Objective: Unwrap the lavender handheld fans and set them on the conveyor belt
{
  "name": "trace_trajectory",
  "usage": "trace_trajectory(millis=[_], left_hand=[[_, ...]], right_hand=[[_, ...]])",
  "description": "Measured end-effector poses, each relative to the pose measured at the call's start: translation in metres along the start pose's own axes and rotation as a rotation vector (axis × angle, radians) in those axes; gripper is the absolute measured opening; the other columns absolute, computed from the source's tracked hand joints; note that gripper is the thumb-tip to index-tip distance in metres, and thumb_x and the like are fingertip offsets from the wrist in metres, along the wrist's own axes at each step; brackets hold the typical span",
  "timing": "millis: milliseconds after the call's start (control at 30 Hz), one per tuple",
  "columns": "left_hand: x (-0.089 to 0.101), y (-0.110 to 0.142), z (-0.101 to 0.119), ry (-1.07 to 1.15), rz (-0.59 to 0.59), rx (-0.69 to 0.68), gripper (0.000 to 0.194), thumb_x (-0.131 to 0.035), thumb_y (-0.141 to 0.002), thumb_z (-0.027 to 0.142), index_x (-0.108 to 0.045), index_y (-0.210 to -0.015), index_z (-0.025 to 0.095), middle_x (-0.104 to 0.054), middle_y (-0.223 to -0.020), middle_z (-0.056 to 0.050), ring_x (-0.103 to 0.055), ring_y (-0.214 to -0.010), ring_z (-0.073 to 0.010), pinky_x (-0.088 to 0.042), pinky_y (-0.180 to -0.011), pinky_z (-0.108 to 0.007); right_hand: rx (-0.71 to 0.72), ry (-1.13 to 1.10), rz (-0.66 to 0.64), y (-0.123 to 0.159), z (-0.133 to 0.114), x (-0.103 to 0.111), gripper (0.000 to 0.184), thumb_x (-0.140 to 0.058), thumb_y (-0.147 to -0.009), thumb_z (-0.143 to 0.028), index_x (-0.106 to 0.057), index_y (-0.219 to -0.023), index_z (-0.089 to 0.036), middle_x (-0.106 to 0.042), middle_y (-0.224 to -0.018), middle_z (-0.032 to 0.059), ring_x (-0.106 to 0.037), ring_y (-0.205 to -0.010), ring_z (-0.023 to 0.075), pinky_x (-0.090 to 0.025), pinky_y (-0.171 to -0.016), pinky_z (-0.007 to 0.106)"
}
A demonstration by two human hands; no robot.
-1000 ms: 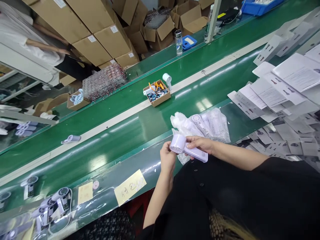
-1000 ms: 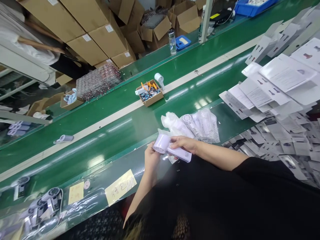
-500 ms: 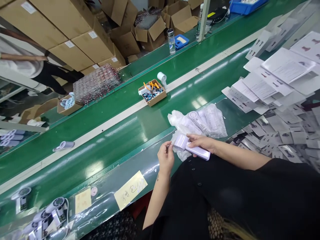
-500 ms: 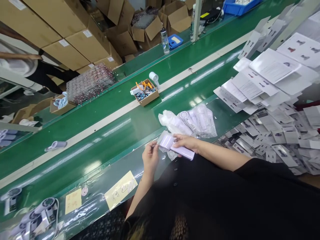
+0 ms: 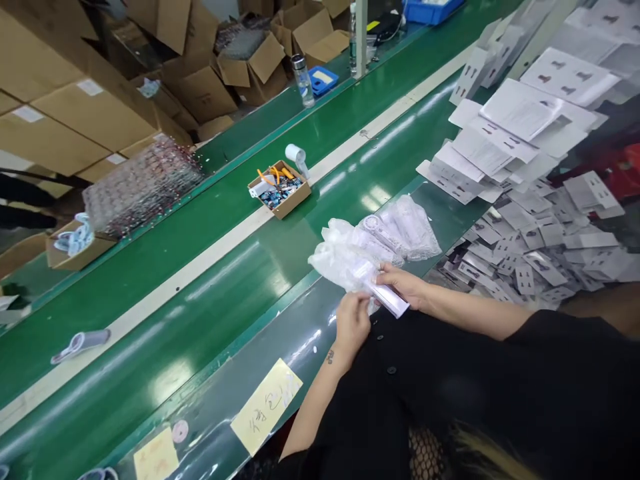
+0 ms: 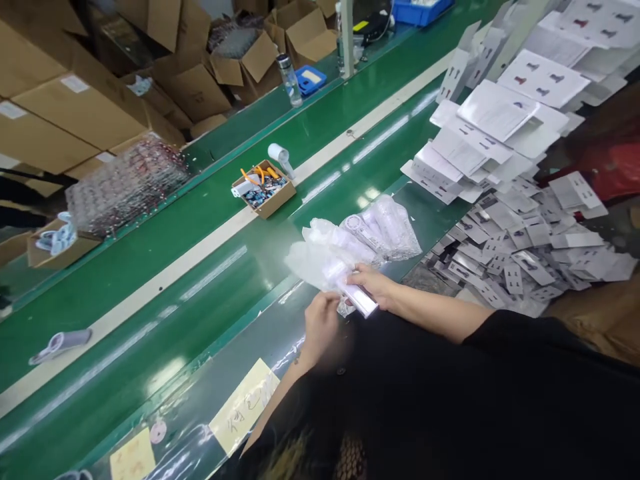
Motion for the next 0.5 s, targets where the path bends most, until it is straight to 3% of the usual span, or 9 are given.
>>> trace_trajectory(millis=[100,200,267,333,500], left_hand=[[0.003,-0.012,0.002,0.2,0.029,0.225,0.011,-0.065,-0.071,0.029,-0.064,-0.077,0.018,-0.058,-0.068,-0.001,-0.049,-0.063,-0.013,-0.038,-0.063,-0.024],[-0.008,-0.017,0.012,0.338,-0.125,0.366,0.019,-0.07,-0.067,0.032,-0.062,-0.075,0.016,-0.053,-0.061,0.002,-0.042,-0.052,-0.0078,-0.032,-0.052,-0.019],[-0.02,-0.017,0.017,0.404,-0.216,0.451,0.022,-0.072,-0.065,0.032,-0.061,-0.074,0.015,-0.049,-0.056,0.004,-0.036,-0.046,-0.0047,-0.025,-0.046,-0.017],[-0.034,-0.017,0.02,0.457,-0.271,0.533,0.024,-0.075,-0.061,0.031,-0.06,-0.071,0.014,-0.046,-0.052,0.005,-0.03,-0.042,-0.0027,-0.019,-0.042,-0.017],[-0.075,-0.038,0.045,0.479,-0.356,0.604,0.027,-0.078,-0.055,0.029,-0.061,-0.069,0.013,-0.048,-0.052,0.004,-0.03,-0.04,-0.0015,-0.016,-0.04,-0.016]], right_hand=[[-0.019,0.165,0.158,0.008,0.006,0.014,0.013,-0.055,-0.08,-0.026,-0.043,-0.08,-0.02,-0.053,-0.064,-0.0016,-0.055,-0.055,0.0141,-0.051,-0.049,0.03],[0.218,0.632,0.143,0.034,-0.02,0.027,0.018,-0.054,-0.081,-0.028,-0.048,-0.067,-0.019,-0.05,-0.061,0.0,-0.052,-0.06,0.0142,-0.048,-0.056,0.027],[0.493,0.931,0.107,0.061,-0.047,0.03,0.018,-0.054,-0.08,-0.025,-0.051,-0.064,-0.018,-0.054,-0.071,0.0034,-0.054,-0.076,0.017,-0.049,-0.071,0.031],[0.657,1.134,0.076,0.086,-0.069,0.034,0.018,-0.052,-0.081,-0.022,-0.052,-0.063,-0.017,-0.055,-0.082,0.006,-0.053,-0.085,0.0183,-0.047,-0.081,0.033],[0.708,1.268,0.022,0.109,-0.107,0.055,0.014,-0.05,-0.075,-0.011,-0.053,-0.062,-0.016,-0.056,-0.105,0.0096,-0.055,-0.097,0.0185,-0.045,-0.089,0.031]])
Point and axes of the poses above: each hand's wrist, its own y-axis away from the middle knuckle, its own x-axis out of the back of the hand, z = x × y, the point moved 5 cm from there along -y, towards the middle knuckle
